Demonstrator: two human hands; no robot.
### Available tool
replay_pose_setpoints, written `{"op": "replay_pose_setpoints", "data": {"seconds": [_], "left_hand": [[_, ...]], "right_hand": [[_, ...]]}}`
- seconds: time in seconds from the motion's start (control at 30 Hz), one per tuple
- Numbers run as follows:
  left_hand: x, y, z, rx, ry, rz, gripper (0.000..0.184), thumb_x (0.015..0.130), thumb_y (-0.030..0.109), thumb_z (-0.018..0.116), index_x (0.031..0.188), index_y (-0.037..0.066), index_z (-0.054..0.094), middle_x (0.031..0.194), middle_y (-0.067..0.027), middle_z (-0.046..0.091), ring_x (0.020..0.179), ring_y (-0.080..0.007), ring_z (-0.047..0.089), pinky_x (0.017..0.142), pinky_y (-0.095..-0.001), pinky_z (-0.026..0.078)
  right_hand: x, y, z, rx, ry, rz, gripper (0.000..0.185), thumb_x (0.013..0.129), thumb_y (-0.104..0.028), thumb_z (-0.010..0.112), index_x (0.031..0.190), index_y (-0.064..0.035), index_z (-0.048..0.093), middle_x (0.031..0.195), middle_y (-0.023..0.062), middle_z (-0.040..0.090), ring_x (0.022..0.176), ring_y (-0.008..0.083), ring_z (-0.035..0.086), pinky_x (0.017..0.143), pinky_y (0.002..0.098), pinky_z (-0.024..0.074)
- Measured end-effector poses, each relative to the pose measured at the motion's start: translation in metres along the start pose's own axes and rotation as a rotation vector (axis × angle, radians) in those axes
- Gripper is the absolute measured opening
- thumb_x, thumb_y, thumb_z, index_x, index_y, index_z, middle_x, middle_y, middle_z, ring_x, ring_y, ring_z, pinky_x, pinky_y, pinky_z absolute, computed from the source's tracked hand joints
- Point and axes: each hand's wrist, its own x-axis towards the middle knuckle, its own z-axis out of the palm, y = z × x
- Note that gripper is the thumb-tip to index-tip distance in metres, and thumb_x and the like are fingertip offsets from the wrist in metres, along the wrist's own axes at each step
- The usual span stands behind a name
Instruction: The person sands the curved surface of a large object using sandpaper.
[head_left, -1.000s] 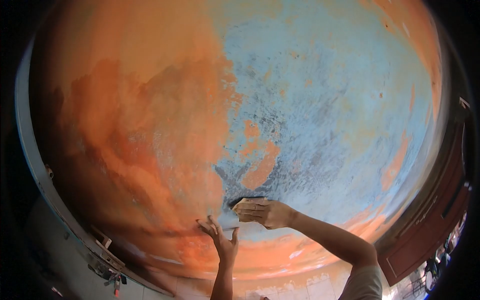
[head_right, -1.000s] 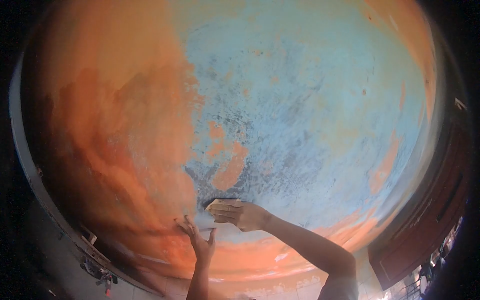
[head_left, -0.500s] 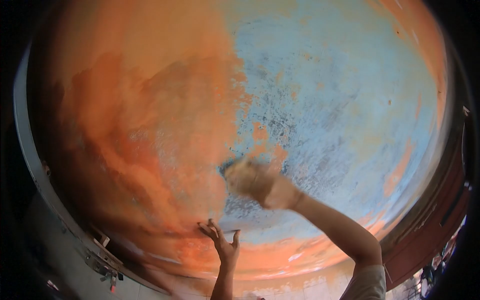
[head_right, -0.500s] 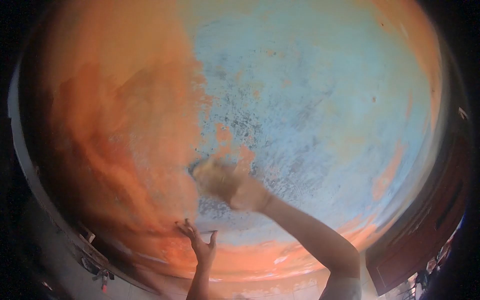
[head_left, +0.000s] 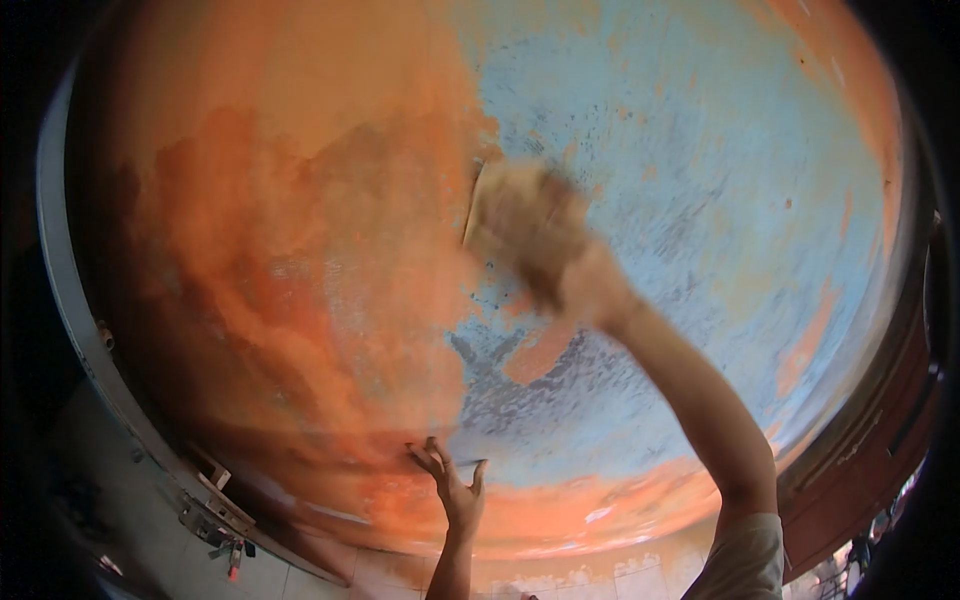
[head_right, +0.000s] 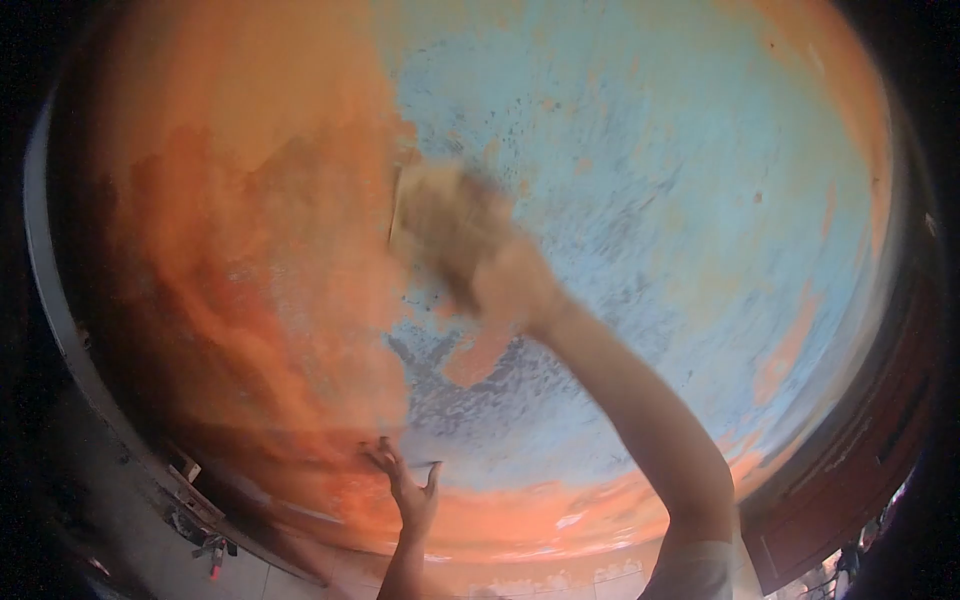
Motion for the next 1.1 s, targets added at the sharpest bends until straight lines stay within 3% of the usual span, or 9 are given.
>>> {"op": "replay_pose_setpoints", "data": {"seconds": [0.03, 0.1, 0.13, 0.27, 0.4, 0.47, 0.77, 0.97, 1.1], "left_hand": [[0.000, -0.002, 0.001, 0.001, 0.002, 0.015, 0.104, 0.082, 0.016, 0.080, 0.159, 0.010, 0.010, 0.161, -0.0290, -0.012, 0.147, -0.0524, -0.011, 0.112, -0.0565, 0.035], [-0.002, -0.002, 0.001, 0.004, 0.011, 0.031, 0.104, 0.082, 0.015, 0.080, 0.159, 0.010, 0.010, 0.161, -0.0292, -0.012, 0.147, -0.0524, -0.010, 0.112, -0.0561, 0.035], [-0.002, -0.002, 0.001, 0.029, 0.003, 0.031, 0.104, 0.082, 0.015, 0.080, 0.158, 0.010, 0.010, 0.161, -0.0297, -0.012, 0.147, -0.0526, -0.010, 0.112, -0.0560, 0.035], [-0.002, -0.008, 0.005, 0.026, -0.001, 0.036, 0.103, 0.082, 0.014, 0.080, 0.158, 0.009, 0.010, 0.160, -0.0313, -0.011, 0.147, -0.0533, -0.008, 0.111, -0.0558, 0.034], [-0.002, -0.004, 0.004, 0.063, -0.040, 0.018, 0.101, 0.084, 0.014, 0.078, 0.158, 0.009, 0.010, 0.160, -0.0314, -0.012, 0.147, -0.0533, -0.007, 0.111, -0.0552, 0.035], [-0.004, -0.004, 0.004, 0.053, -0.002, 0.073, 0.100, 0.085, 0.015, 0.078, 0.158, 0.009, 0.010, 0.160, -0.0310, -0.014, 0.147, -0.0534, -0.006, 0.111, -0.0553, 0.034], [-0.004, 0.000, 0.003, 0.016, -0.011, -0.016, 0.100, 0.085, 0.017, 0.077, 0.158, 0.008, 0.009, 0.160, -0.0313, -0.015, 0.147, -0.0535, -0.007, 0.112, -0.0556, 0.034], [-0.005, -0.003, 0.004, 0.051, -0.021, 0.016, 0.103, 0.083, 0.018, 0.078, 0.158, 0.007, 0.009, 0.160, -0.0321, -0.010, 0.148, -0.0517, -0.009, 0.114, -0.0564, 0.029], [-0.003, 0.005, 0.001, -0.010, 0.001, 0.019, 0.103, 0.083, 0.018, 0.078, 0.158, 0.007, 0.009, 0.161, -0.0307, -0.008, 0.148, -0.0512, -0.009, 0.114, -0.0572, 0.028]], "right_hand": [[-0.015, -0.026, 0.021, 0.494, -0.108, 0.260, 0.043, 0.080, -0.015, 0.064, 0.123, -0.0091, 0.065, 0.140, 0.0113, 0.057, 0.139, 0.0281, 0.044, 0.117, 0.0401, 0.0340], [-0.057, -0.066, 0.057, 0.504, -0.250, 0.072, 0.038, 0.079, -0.012, 0.066, 0.117, -0.0074, 0.066, 0.136, 0.0110, 0.059, 0.136, 0.0272, 0.048, 0.114, 0.0374, 0.0380], [-0.071, -0.072, 0.069, -0.002, -0.258, -0.358, 0.037, 0.079, -0.011, 0.067, 0.116, -0.0073, 0.066, 0.134, 0.0108, 0.060, 0.134, 0.0263, 0.050, 0.113, 0.0364, 0.0392], [-0.065, -0.045, 0.062, 0.238, -0.365, -0.234, 0.046, 0.085, -0.013, 0.059, 0.130, -0.0141, 0.063, 0.144, 0.0068, 0.054, 0.139, 0.0199, 0.044, 0.121, 0.0403, 0.0296], [0.020, 0.027, -0.034, -0.316, -0.021, -0.144, 0.053, 0.089, -0.026, 0.060, 0.140, -0.0115, 0.056, 0.147, 0.0094, 0.051, 0.140, 0.0304, 0.044, 0.122, 0.0485, 0.0197], [0.043, 0.054, -0.051, -0.322, 0.325, 0.182, 0.043, 0.097, -0.021, 0.053, 0.139, -0.0117, 0.056, 0.144, 0.0132, 0.053, 0.141, 0.0323, 0.041, 0.121, 0.0496, 0.0216], [-0.061, -0.053, 0.051, 0.059, -0.406, -0.391, 0.044, 0.084, -0.018, 0.060, 0.127, -0.0072, 0.061, 0.140, 0.0066, 0.056, 0.139, 0.0240, 0.044, 0.120, 0.0409, 0.0314], [0.025, 0.052, -0.071, -0.251, -0.008, -0.128, 0.050, 0.087, -0.001, 0.052, 0.134, -0.0131, 0.060, 0.148, 0.0076, 0.051, 0.144, 0.0265, 0.038, 0.123, 0.0480, 0.0196], [0.041, 0.088, -0.092, -0.349, 0.274, 0.166, 0.043, 0.097, -0.014, 0.049, 0.140, -0.0153, 0.055, 0.149, 0.0084, 0.050, 0.147, 0.0285, 0.032, 0.124, 0.0492, 0.0112]]}}
